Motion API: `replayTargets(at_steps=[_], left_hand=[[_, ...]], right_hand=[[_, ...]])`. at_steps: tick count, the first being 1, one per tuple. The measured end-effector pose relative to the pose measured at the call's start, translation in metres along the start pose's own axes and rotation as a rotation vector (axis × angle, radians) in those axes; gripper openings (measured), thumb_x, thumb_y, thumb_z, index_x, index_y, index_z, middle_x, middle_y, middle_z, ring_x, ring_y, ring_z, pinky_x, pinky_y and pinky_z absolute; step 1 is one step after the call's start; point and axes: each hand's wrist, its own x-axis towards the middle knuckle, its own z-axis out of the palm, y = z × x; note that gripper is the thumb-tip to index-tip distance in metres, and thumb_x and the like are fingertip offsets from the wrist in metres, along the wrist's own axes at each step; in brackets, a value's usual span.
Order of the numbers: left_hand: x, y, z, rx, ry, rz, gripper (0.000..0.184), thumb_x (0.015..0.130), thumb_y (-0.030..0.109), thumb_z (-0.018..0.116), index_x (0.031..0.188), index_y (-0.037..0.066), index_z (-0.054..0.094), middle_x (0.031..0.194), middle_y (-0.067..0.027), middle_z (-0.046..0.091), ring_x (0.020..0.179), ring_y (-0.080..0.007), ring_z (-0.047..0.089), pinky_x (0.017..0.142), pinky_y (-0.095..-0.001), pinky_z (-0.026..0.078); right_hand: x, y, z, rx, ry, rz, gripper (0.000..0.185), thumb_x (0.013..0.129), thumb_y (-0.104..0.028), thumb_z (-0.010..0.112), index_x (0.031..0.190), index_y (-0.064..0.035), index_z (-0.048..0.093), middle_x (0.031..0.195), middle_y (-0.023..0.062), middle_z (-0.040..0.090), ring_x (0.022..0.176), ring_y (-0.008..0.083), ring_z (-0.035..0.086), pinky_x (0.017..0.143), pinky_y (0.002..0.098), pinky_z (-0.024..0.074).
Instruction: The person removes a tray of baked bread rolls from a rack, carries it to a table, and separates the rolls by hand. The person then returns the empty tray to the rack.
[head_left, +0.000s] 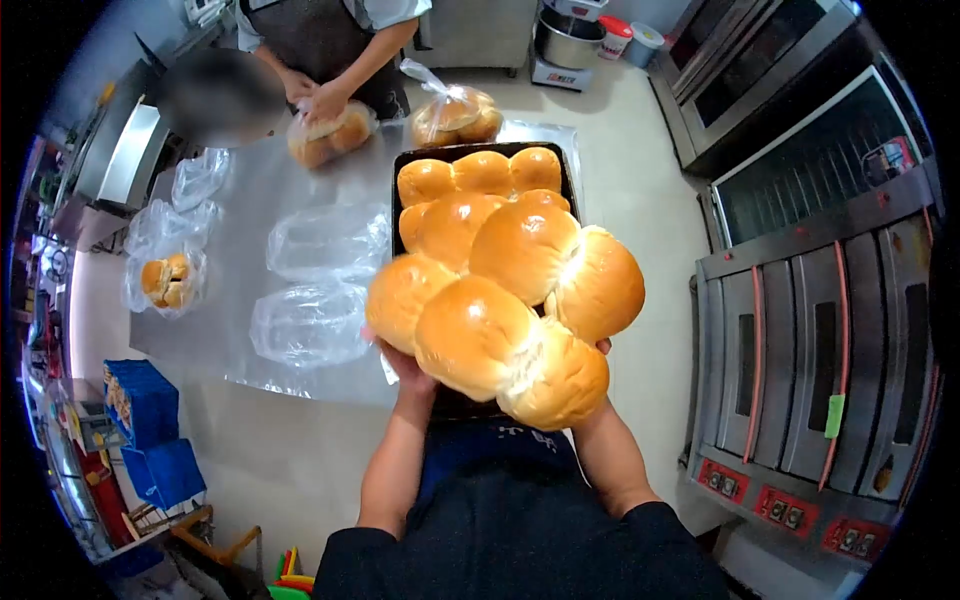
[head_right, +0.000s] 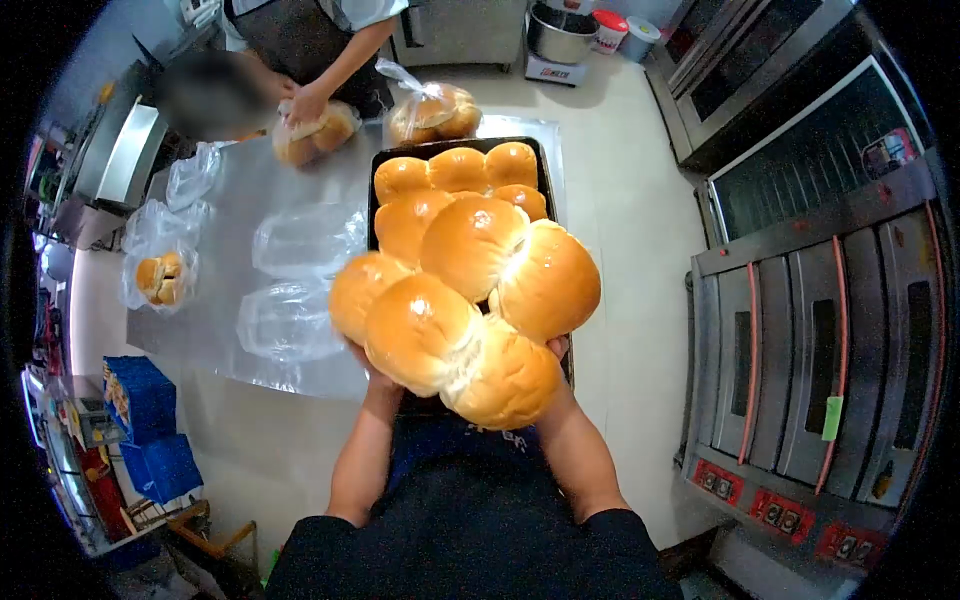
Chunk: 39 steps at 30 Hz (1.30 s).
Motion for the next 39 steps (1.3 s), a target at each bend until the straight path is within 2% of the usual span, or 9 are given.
replayTargets(at_steps=[3, 7, 11, 21, 26, 32, 34, 36, 39], left_hand=[[-0.007, 0.05, 0.033, -1.016, -0.193, -0.334, 0.092, 0.094, 0.073, 0.057, 0.155, 0.008, 0.038, 0.154, -0.0099, 0.05, 0.139, -0.0292, 0.051, 0.115, -0.0482, 0.045], [0.014, 0.075, 0.052, -0.385, 0.131, -0.214, 0.076, 0.103, 0.065, 0.046, 0.151, 0.006, 0.044, 0.142, -0.0129, 0.061, 0.127, -0.0305, 0.062, 0.106, -0.0496, 0.053], [0.027, 0.078, 0.031, -1.017, -0.001, -0.334, 0.074, 0.103, 0.062, 0.049, 0.152, 0.007, 0.043, 0.14, -0.0178, 0.061, 0.123, -0.0352, 0.065, 0.102, -0.0529, 0.055], [0.025, 0.141, -0.036, -0.847, -0.103, -0.159, 0.097, 0.089, 0.074, 0.061, 0.159, 0.013, 0.031, 0.154, -0.0183, 0.047, 0.132, -0.0408, 0.056, 0.106, -0.0578, 0.053], [0.015, 0.08, -0.078, -0.745, -0.215, -0.086, 0.103, 0.08, 0.07, 0.074, 0.156, 0.012, 0.037, 0.15, -0.0159, 0.052, 0.132, -0.0376, 0.057, 0.109, -0.0571, 0.051], [-0.02, 0.084, 0.017, -0.438, -0.303, -0.142, 0.097, 0.079, 0.042, 0.091, 0.155, 0.01, 0.04, 0.149, -0.0136, 0.054, 0.139, -0.0314, 0.051, 0.113, -0.0499, 0.047], [-0.026, 0.072, 0.011, -0.36, 0.046, -0.637, 0.106, 0.076, 0.046, 0.092, 0.158, 0.009, 0.036, 0.156, -0.0115, 0.047, 0.146, -0.0291, 0.042, 0.119, -0.046, 0.039], [-0.026, 0.118, 0.032, -0.303, -0.583, -0.126, 0.163, 0.039, 0.086, 0.082, 0.166, 0.011, 0.012, 0.169, -0.0174, 0.021, 0.152, -0.0358, 0.032, 0.125, -0.0531, 0.03], [-0.02, 0.134, 0.046, -0.485, -0.585, -0.525, 0.171, 0.039, 0.104, 0.059, 0.167, 0.007, -0.001, 0.172, -0.0162, 0.013, 0.156, -0.0347, 0.024, 0.126, -0.0521, 0.025]], right_hand=[[0.018, 0.007, 0.01, -0.021, -0.028, 0.002, 0.09, 0.072, -0.014, 0.092, 0.149, -0.0028, 0.049, 0.144, 0.0156, 0.06, 0.134, 0.0294, 0.057, 0.111, 0.0467, 0.0482], [0.025, 0.02, 0.022, -0.042, -0.033, 0.036, 0.09, 0.072, -0.013, 0.092, 0.15, -0.0027, 0.048, 0.144, 0.0157, 0.06, 0.134, 0.0295, 0.057, 0.11, 0.0469, 0.0484], [0.018, 0.004, 0.043, -0.118, -0.057, 0.079, 0.09, 0.072, -0.013, 0.092, 0.15, -0.0026, 0.048, 0.144, 0.0158, 0.06, 0.134, 0.0296, 0.057, 0.11, 0.0471, 0.0486], [0.0, -0.09, 0.038, -0.458, -0.243, 0.417, 0.09, 0.072, -0.012, 0.092, 0.15, -0.0024, 0.048, 0.144, 0.0161, 0.06, 0.135, 0.0298, 0.056, 0.11, 0.0475, 0.0489], [0.067, -0.099, -0.012, -1.473, -0.077, 1.318, 0.094, 0.076, -0.014, 0.092, 0.155, -0.0008, 0.042, 0.147, 0.0131, 0.058, 0.141, 0.0261, 0.05, 0.117, 0.0407, 0.0406], [0.055, -0.044, 0.033, -1.146, -0.248, 0.289, 0.115, 0.075, -0.065, 0.085, 0.159, -0.0026, 0.036, 0.162, 0.0122, 0.041, 0.148, 0.0272, 0.039, 0.123, 0.0446, 0.0312], [0.03, 0.007, 0.063, -0.526, 0.085, -0.002, 0.117, 0.074, -0.077, 0.077, 0.155, -0.0018, 0.041, 0.156, 0.0134, 0.048, 0.143, 0.0292, 0.047, 0.12, 0.0474, 0.038], [0.044, -0.001, 0.082, -0.357, 0.106, -0.008, 0.099, 0.082, -0.071, 0.074, 0.149, -0.0022, 0.048, 0.141, 0.017, 0.061, 0.126, 0.0345, 0.062, 0.107, 0.0508, 0.0525], [0.049, -0.016, 0.077, -0.227, 0.018, -0.006, 0.089, 0.087, -0.062, 0.073, 0.149, -0.0032, 0.048, 0.141, 0.0179, 0.06, 0.125, 0.0364, 0.061, 0.106, 0.0525, 0.0521]])
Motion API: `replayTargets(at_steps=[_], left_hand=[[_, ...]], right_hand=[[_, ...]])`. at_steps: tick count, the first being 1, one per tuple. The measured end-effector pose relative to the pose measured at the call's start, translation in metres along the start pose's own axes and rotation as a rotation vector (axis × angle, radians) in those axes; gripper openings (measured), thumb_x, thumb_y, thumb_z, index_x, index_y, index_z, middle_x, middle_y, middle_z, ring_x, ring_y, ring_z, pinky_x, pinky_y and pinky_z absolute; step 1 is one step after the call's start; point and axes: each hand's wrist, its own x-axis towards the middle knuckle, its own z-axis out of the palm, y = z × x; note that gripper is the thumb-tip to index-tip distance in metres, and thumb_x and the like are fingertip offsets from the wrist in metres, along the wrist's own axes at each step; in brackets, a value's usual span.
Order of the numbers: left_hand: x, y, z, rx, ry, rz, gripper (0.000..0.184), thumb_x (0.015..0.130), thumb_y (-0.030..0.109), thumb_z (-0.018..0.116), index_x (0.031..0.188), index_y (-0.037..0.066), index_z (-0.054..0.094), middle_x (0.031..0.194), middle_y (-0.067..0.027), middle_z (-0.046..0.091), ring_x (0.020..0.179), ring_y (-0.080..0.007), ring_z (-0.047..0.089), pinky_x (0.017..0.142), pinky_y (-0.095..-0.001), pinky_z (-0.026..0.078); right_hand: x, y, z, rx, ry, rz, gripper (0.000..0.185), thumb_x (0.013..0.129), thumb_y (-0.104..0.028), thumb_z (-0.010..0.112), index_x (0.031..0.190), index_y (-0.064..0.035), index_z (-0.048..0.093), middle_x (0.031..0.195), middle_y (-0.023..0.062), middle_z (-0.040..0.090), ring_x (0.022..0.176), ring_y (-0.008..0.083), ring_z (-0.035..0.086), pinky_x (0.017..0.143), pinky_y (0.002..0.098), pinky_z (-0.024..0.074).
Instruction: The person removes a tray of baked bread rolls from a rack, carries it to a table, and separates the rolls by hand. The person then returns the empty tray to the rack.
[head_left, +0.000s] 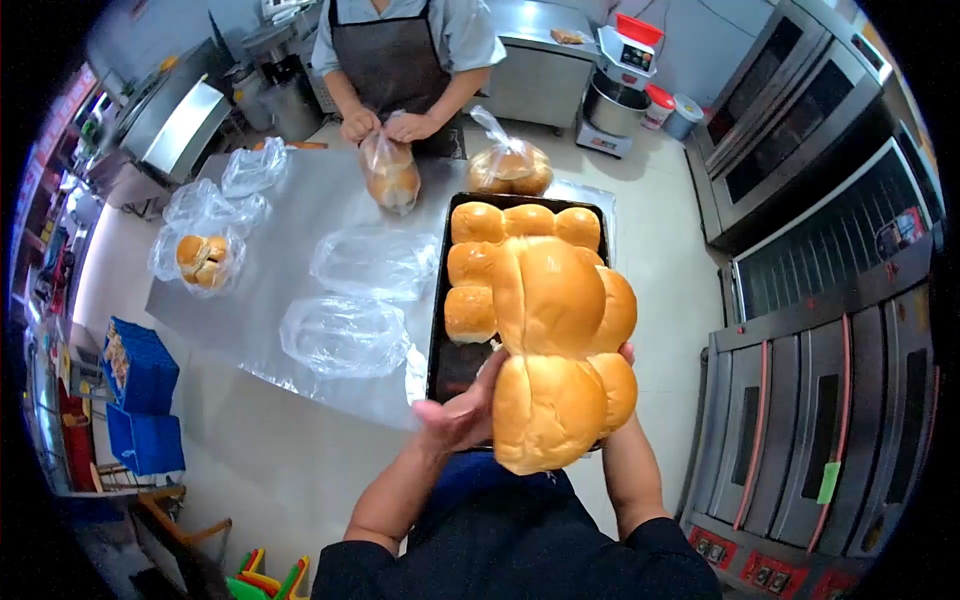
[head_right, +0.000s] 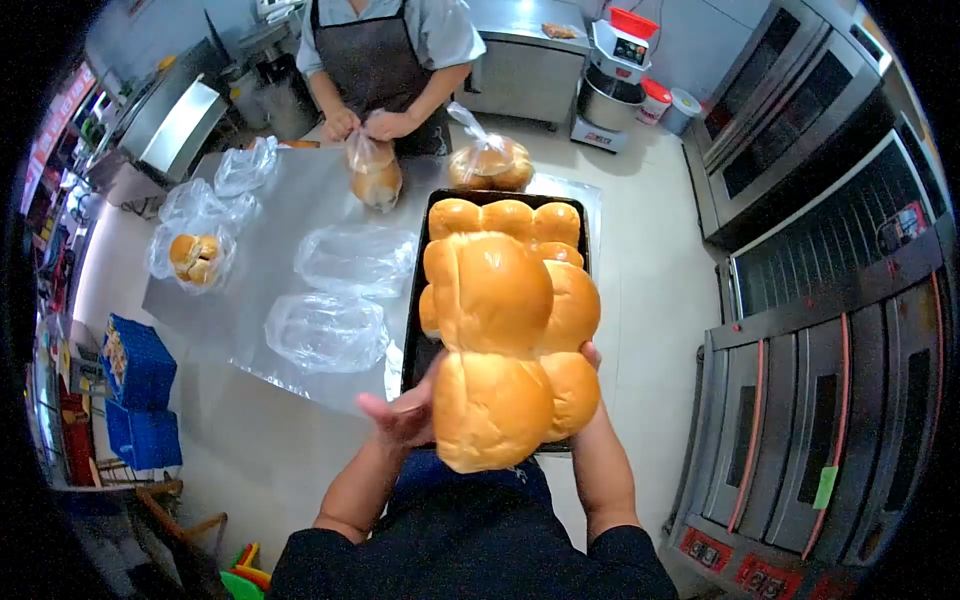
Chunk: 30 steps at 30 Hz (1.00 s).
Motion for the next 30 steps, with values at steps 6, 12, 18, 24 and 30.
replayTargets(at_steps=[6, 12, 18, 24, 30], left_hand=[[0.012, -0.02, -0.011, 0.16, -0.178, -0.095, 0.154, 0.064, 0.087, 0.075, 0.166, 0.012, -0.013, 0.171, -0.014, 0.01, 0.157, -0.0287, 0.02, 0.127, -0.0453, 0.024], [0.02, -0.026, -0.008, 0.42, -0.178, -0.084, 0.156, 0.064, 0.088, 0.074, 0.164, 0.013, -0.019, 0.17, -0.0164, 0.01, 0.157, -0.0289, 0.016, 0.127, -0.0445, 0.02], [0.021, -0.019, -0.003, -0.422, -0.046, -0.101, 0.141, 0.062, 0.091, 0.064, 0.167, 0.014, 0.01, 0.169, -0.0102, 0.024, 0.155, -0.0312, 0.026, 0.124, -0.0527, 0.029], [0.0, -0.02, -0.043, -0.177, -0.155, 0.102, 0.133, 0.067, 0.081, 0.074, 0.164, 0.007, 0.021, 0.166, -0.0148, 0.031, 0.151, -0.0322, 0.035, 0.124, -0.0532, 0.032], [-0.05, -0.009, -0.064, -0.064, 0.037, 0.185, 0.105, 0.082, 0.054, 0.084, 0.158, 0.002, 0.033, 0.155, -0.0125, 0.047, 0.144, -0.0277, 0.047, 0.119, -0.0473, 0.04]], right_hand=[[0.022, -0.017, -0.004, -0.068, -0.058, 0.108, 0.088, 0.087, -0.061, 0.073, 0.149, -0.0036, 0.048, 0.141, 0.0181, 0.06, 0.125, 0.0368, 0.061, 0.106, 0.0532, 0.052], [0.036, -0.021, -0.003, -0.109, -0.07, 0.178, 0.087, 0.088, -0.06, 0.073, 0.15, -0.004, 0.047, 0.142, 0.0184, 0.06, 0.125, 0.0371, 0.062, 0.106, 0.0539, 0.0519], [0.038, -0.037, -0.009, -0.198, -0.068, 0.248, 0.086, 0.088, -0.058, 0.073, 0.15, -0.0044, 0.047, 0.142, 0.0187, 0.06, 0.125, 0.0375, 0.062, 0.106, 0.0546, 0.0517], [0.048, -0.057, -0.015, -0.307, -0.075, 0.373, 0.086, 0.088, -0.057, 0.072, 0.151, -0.0048, 0.046, 0.142, 0.0189, 0.059, 0.124, 0.0378, 0.062, 0.106, 0.0554, 0.0516], [0.058, 0.001, 0.022, -0.303, -0.024, 0.226, 0.084, 0.088, -0.056, 0.073, 0.151, -0.007, 0.047, 0.143, 0.0172, 0.059, 0.124, 0.037, 0.061, 0.105, 0.0549, 0.0517]])
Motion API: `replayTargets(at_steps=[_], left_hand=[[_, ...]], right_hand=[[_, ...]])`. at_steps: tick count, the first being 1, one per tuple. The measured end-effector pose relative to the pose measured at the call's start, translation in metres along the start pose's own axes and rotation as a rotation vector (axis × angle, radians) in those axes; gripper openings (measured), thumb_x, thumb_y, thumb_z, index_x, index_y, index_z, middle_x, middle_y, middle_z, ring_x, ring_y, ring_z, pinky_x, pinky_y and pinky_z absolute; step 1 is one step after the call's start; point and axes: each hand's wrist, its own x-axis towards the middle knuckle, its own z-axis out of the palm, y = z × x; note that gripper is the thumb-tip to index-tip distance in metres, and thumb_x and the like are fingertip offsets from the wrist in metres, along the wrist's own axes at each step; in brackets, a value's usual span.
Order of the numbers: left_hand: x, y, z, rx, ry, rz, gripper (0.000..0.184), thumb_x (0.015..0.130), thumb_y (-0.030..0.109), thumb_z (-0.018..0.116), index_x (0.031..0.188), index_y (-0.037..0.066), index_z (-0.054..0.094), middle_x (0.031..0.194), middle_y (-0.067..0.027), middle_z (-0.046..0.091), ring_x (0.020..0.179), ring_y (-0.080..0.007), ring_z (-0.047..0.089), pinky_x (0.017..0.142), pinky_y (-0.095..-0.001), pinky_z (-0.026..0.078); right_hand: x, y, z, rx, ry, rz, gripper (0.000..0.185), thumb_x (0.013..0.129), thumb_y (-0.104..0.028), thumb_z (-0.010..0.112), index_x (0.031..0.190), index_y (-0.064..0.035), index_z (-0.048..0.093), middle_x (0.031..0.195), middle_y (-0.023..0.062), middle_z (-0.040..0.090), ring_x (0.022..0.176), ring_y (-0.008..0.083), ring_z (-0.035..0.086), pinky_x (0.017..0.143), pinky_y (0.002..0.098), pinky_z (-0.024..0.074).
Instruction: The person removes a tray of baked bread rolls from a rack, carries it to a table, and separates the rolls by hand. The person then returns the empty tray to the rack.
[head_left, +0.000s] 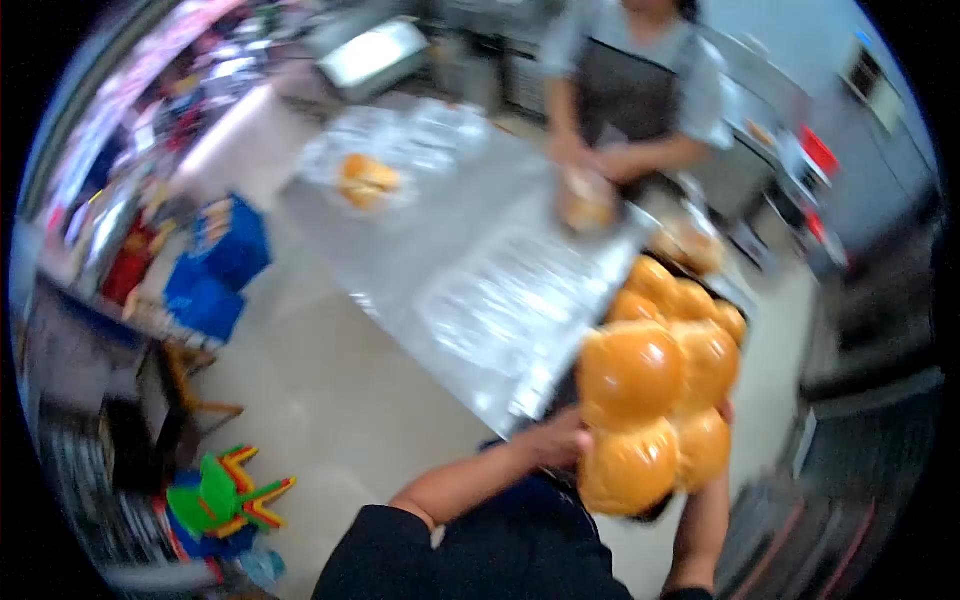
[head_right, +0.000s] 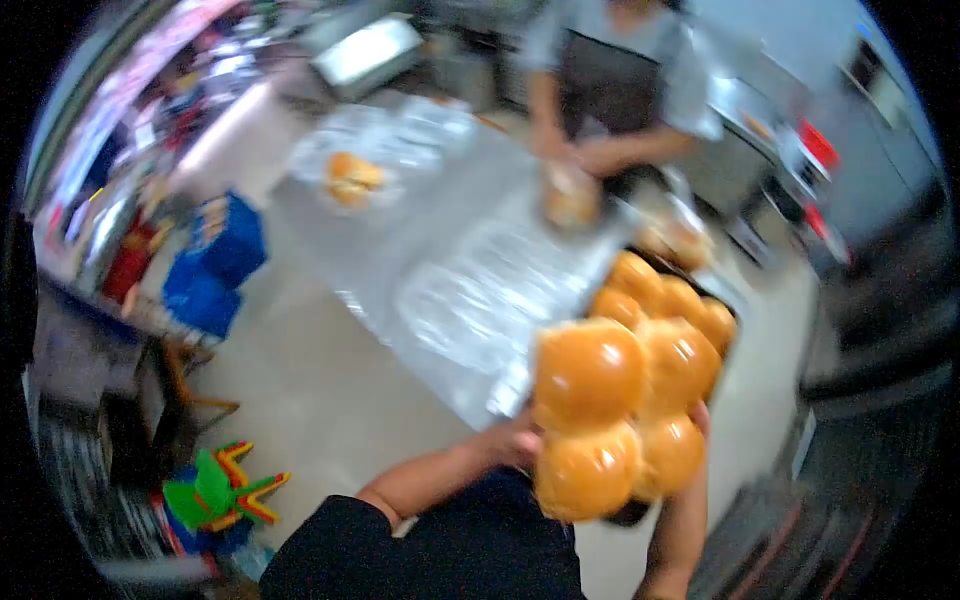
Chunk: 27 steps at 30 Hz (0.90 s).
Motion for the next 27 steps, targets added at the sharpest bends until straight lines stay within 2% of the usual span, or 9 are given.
replayTargets(at_steps=[7, 14, 16, 17, 18, 19, 20, 22, 27], left_hand=[[-0.038, 0.04, -0.005, -0.222, 0.007, -0.013, 0.108, 0.087, 0.066, 0.072, 0.163, 0.006, 0.024, 0.16, -0.013, 0.041, 0.147, -0.0271, 0.042, 0.119, -0.0442, 0.04], [-0.091, 0.054, 0.009, 0.518, 0.608, 0.339, 0.078, 0.101, 0.048, 0.066, 0.158, 0.004, 0.035, 0.151, -0.0117, 0.051, 0.14, -0.0204, 0.048, 0.117, -0.0373, 0.04], [-0.102, 0.038, 0.019, 1.154, 1.044, 0.491, 0.092, 0.098, 0.068, 0.056, 0.164, 0.012, 0.027, 0.159, -0.0138, 0.043, 0.149, -0.0279, 0.038, 0.122, -0.0472, 0.03], [-0.101, 0.033, 0.026, 1.157, 1.054, 0.494, 0.092, 0.098, 0.068, 0.056, 0.164, 0.012, 0.027, 0.159, -0.0138, 0.043, 0.149, -0.0279, 0.038, 0.122, -0.0472, 0.03], [-0.108, 0.033, 0.037, 0.83, 0.994, 0.511, 0.09, 0.099, 0.072, 0.047, 0.164, 0.012, 0.028, 0.161, -0.0125, 0.041, 0.151, -0.0282, 0.035, 0.124, -0.0483, 0.025], [-0.113, 0.032, 0.046, 0.501, 0.91, 0.505, 0.089, 0.1, 0.075, 0.038, 0.163, 0.013, 0.029, 0.163, -0.0111, 0.038, 0.153, -0.0285, 0.031, 0.126, -0.0494, 0.02], [-0.113, 0.033, 0.048, 0.28, 0.85, 0.578, 0.089, 0.101, 0.078, 0.027, 0.167, 0.018, 0.023, 0.162, -0.0071, 0.042, 0.144, -0.0218, 0.045, 0.117, -0.0357, 0.038], [-0.15, 0.007, -0.058, -0.21, 0.456, 0.478, 0.078, 0.102, 0.066, 0.046, 0.162, 0.018, 0.033, 0.162, -0.0066, 0.041, 0.144, -0.0206, 0.047, 0.12, -0.043, 0.039], [-0.234, 0.047, 0.037, -0.279, 0.492, 0.574, 0.077, 0.103, 0.065, 0.046, 0.162, 0.018, 0.034, 0.162, -0.0066, 0.041, 0.144, -0.0217, 0.046, 0.12, -0.044, 0.039]], right_hand=[[0.002, 0.082, 0.065, 0.172, 0.107, -0.085, 0.082, 0.088, -0.056, 0.073, 0.151, -0.0106, 0.048, 0.143, 0.014, 0.06, 0.125, 0.0354, 0.061, 0.104, 0.0536, 0.052], [0.019, 0.079, 0.02, -0.069, -0.382, 0.037, 0.086, 0.08, -0.037, 0.08, 0.151, -0.0036, 0.045, 0.139, 0.0197, 0.06, 0.121, 0.039, 0.062, 0.104, 0.0524, 0.0524], [0.017, 0.076, 0.014, -0.272, -0.316, -0.032, 0.088, 0.075, -0.029, 0.082, 0.15, -0.0018, 0.045, 0.138, 0.0203, 0.06, 0.121, 0.0393, 0.062, 0.104, 0.0516, 0.0525], [0.015, 0.078, 0.026, -0.473, -0.237, -0.117, 0.091, 0.07, -0.02, 0.084, 0.15, 0.0, 0.045, 0.138, 0.0209, 0.06, 0.121, 0.0397, 0.062, 0.104, 0.0509, 0.0526], [0.008, 0.079, 0.048, -0.676, -0.195, -0.051, 0.096, 0.06, -0.001, 0.082, 0.149, 0.0034, 0.044, 0.138, 0.0225, 0.059, 0.123, 0.0409, 0.062, 0.104, 0.0508, 0.0528], [-0.004, 0.091, 0.133, -0.61, -0.229, -0.036, 0.095, 0.063, 0.001, 0.085, 0.149, 0.0031, 0.044, 0.14, 0.0206, 0.059, 0.126, 0.0376, 0.061, 0.106, 0.0497, 0.0513], [-0.002, 0.101, 0.174, -1.056, -0.478, -0.095, 0.092, 0.069, -0.006, 0.088, 0.15, 0.0025, 0.044, 0.142, 0.018, 0.059, 0.128, 0.0336, 0.061, 0.108, 0.0485, 0.0496], [-0.026, 0.129, 0.275, -1.492, -0.624, -0.501, 0.092, 0.076, -0.019, 0.088, 0.154, -0.0034, 0.043, 0.143, 0.0217, 0.057, 0.132, 0.0384, 0.055, 0.112, 0.05, 0.0429], [-0.076, 0.204, 0.355, -1.667, -0.738, -0.546, 0.075, 0.08, -0.017, 0.081, 0.148, -0.0066, 0.051, 0.144, 0.0216, 0.055, 0.131, 0.0385, 0.055, 0.111, 0.0526, 0.0427]])
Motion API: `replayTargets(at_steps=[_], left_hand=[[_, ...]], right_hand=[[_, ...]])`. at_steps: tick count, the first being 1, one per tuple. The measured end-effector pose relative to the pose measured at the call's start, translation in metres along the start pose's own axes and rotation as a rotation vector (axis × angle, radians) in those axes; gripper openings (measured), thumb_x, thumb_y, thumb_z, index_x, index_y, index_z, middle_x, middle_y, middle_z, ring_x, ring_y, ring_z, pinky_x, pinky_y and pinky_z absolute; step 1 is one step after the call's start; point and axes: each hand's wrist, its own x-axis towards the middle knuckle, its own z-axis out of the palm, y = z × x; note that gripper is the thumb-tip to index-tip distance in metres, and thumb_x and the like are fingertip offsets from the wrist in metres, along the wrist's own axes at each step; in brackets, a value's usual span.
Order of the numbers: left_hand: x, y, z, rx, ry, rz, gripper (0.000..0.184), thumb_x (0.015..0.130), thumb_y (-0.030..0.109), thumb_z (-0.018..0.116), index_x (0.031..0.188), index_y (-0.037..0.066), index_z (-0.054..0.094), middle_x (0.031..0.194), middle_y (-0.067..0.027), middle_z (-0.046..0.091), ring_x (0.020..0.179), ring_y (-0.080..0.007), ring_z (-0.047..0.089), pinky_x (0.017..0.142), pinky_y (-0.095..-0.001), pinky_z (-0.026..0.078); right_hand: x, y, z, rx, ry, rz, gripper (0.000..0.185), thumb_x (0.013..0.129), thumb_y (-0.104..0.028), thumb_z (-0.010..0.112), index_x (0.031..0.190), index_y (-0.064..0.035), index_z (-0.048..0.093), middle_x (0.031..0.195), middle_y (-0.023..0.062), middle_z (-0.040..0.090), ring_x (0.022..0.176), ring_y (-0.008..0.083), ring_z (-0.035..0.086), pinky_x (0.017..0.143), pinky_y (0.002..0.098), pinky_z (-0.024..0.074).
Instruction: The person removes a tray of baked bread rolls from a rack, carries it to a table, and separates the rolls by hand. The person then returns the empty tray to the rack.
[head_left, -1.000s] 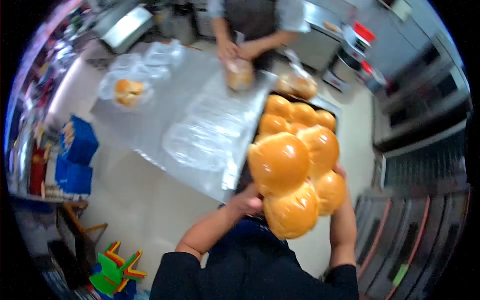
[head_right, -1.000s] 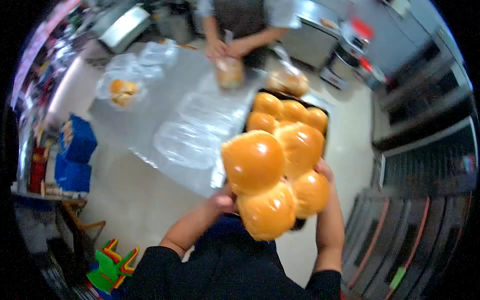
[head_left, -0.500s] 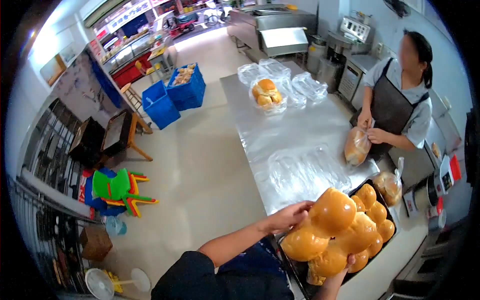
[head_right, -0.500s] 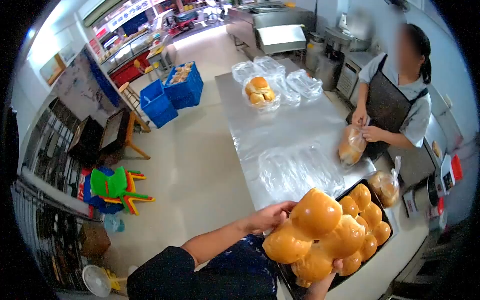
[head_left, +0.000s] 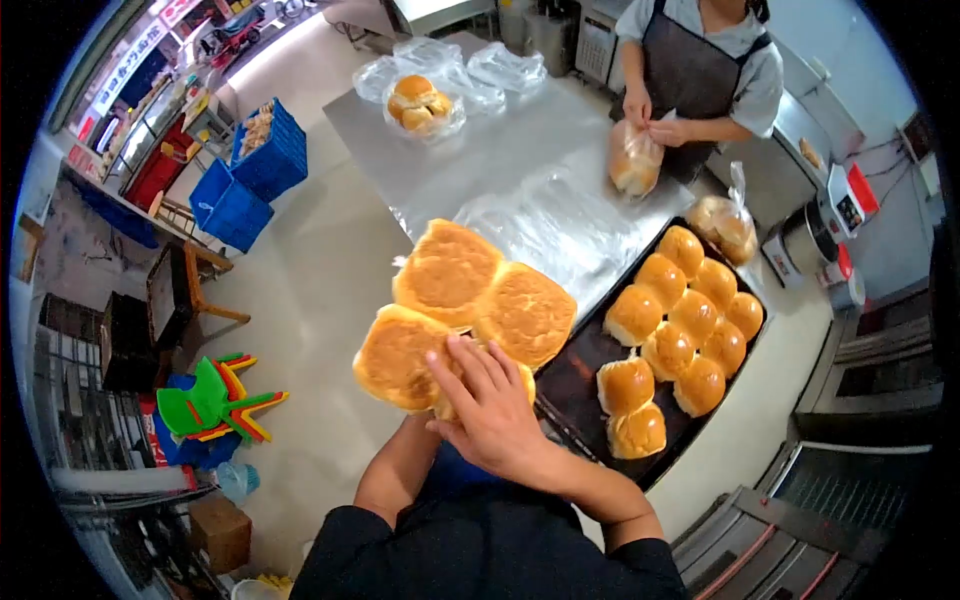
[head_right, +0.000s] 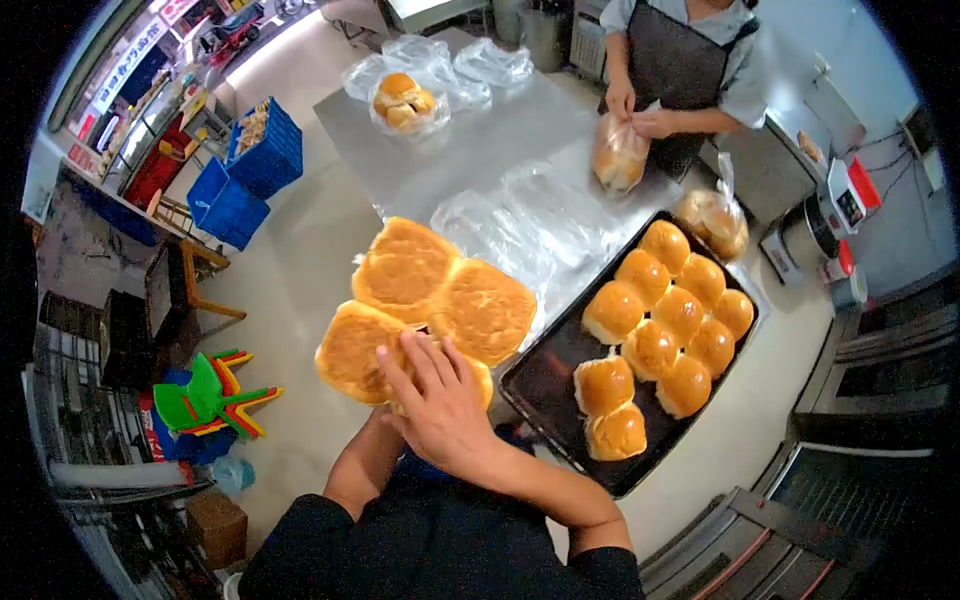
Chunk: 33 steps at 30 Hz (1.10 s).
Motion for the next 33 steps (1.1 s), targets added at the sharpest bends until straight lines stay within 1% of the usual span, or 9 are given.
replayTargets(at_steps=[3, 4, 6, 9, 12, 18, 25, 29, 33], left_hand=[[-0.032, 0.037, -0.007, -0.013, 0.043, 0.048, 0.077, 0.103, 0.065, 0.047, 0.162, 0.017, 0.034, 0.163, -0.0067, 0.04, 0.144, -0.0224, 0.046, 0.12, -0.0446, 0.039], [-0.026, 0.039, -0.016, -0.001, 0.065, 0.068, 0.077, 0.103, 0.065, 0.047, 0.162, 0.017, 0.034, 0.163, -0.0067, 0.04, 0.144, -0.0227, 0.046, 0.12, -0.0448, 0.038], [-0.02, 0.041, -0.035, 0.001, 0.093, 0.108, 0.076, 0.103, 0.064, 0.047, 0.162, 0.017, 0.034, 0.163, -0.0067, 0.04, 0.145, -0.0231, 0.045, 0.12, -0.0452, 0.038], [-0.026, 0.054, -0.055, -0.017, 0.105, 0.166, 0.076, 0.103, 0.063, 0.047, 0.161, 0.017, 0.035, 0.163, -0.0067, 0.04, 0.145, -0.0238, 0.045, 0.12, -0.0458, 0.038], [-0.029, 0.064, -0.07, -0.028, 0.096, 0.179, 0.075, 0.103, 0.063, 0.048, 0.161, 0.017, 0.035, 0.163, -0.0067, 0.04, 0.145, -0.0245, 0.044, 0.121, -0.0464, 0.038], [-0.029, 0.077, -0.085, -0.031, 0.096, 0.22, 0.074, 0.103, 0.062, 0.048, 0.161, 0.017, 0.036, 0.163, -0.0068, 0.04, 0.146, -0.0259, 0.043, 0.121, -0.0475, 0.037], [-0.031, 0.078, -0.088, -0.031, 0.099, 0.235, 0.073, 0.104, 0.06, 0.049, 0.16, 0.016, 0.036, 0.163, -0.0068, 0.039, 0.146, -0.0275, 0.042, 0.121, -0.0489, 0.036], [-0.031, 0.081, -0.09, -0.017, 0.1, 0.262, 0.072, 0.104, 0.059, 0.049, 0.16, 0.016, 0.037, 0.163, -0.0069, 0.039, 0.147, -0.0284, 0.042, 0.121, -0.0497, 0.036], [-0.031, 0.085, -0.088, -0.013, 0.118, 0.26, 0.071, 0.104, 0.058, 0.05, 0.16, 0.016, 0.037, 0.164, -0.0069, 0.039, 0.147, -0.0293, 0.041, 0.122, -0.0505, 0.036]], right_hand=[[0.002, -0.01, 0.013, 0.384, 0.196, -0.129, 0.037, 0.084, -0.012, 0.077, 0.119, 0.0002, 0.071, 0.114, 0.0173, 0.073, 0.107, 0.0356, 0.069, 0.097, 0.048, 0.0539], [-0.016, 0.032, 0.018, 0.37, 0.355, -0.008, 0.017, 0.089, -0.009, 0.073, 0.1, 0.0026, 0.073, 0.092, 0.0129, 0.075, 0.083, 0.0288, 0.072, 0.079, 0.0394, 0.0582], [-0.037, 0.101, 0.033, 0.299, 0.491, 0.405, 0.006, 0.09, -0.003, 0.068, 0.085, 0.0003, 0.068, 0.076, 0.0125, 0.066, 0.068, 0.0264, 0.064, 0.063, 0.0377, 0.0503], [-0.053, 0.208, 0.077, -0.063, 0.078, 0.591, 0.014, 0.089, -0.01, 0.072, 0.096, 0.0014, 0.067, 0.093, 0.0203, 0.069, 0.091, 0.0417, 0.067, 0.08, 0.0461, 0.0531], [-0.066, 0.266, 0.134, -0.561, -0.417, 0.485, 0.024, 0.09, -0.025, 0.068, 0.107, -0.0083, 0.072, 0.107, 0.0176, 0.071, 0.106, 0.034, 0.066, 0.096, 0.0475, 0.0441], [-0.097, 0.348, 0.207, -0.931, -0.475, 0.475, 0.03, 0.09, -0.021, 0.065, 0.118, -0.011, 0.066, 0.103, 0.0152, 0.068, 0.101, 0.0355, 0.067, 0.092, 0.0529, 0.0462], [-0.077, 0.341, 0.193, -0.686, -0.818, 0.572, 0.019, 0.091, -0.02, 0.062, 0.096, -0.0091, 0.076, 0.104, 0.0113, 0.074, 0.101, 0.0331, 0.071, 0.085, 0.0484, 0.0543], [-0.04, 0.257, 0.125, 0.211, -0.411, 0.54, 0.01, 0.087, -0.011, 0.072, 0.093, -0.0034, 0.071, 0.1, 0.0133, 0.074, 0.096, 0.0303, 0.07, 0.091, 0.0385, 0.0521], [0.005, 0.197, 0.109, 0.621, -0.012, 0.439, 0.013, 0.089, -0.008, 0.074, 0.097, -0.0022, 0.065, 0.111, 0.0109, 0.073, 0.102, 0.0226, 0.067, 0.094, 0.0341, 0.05]])
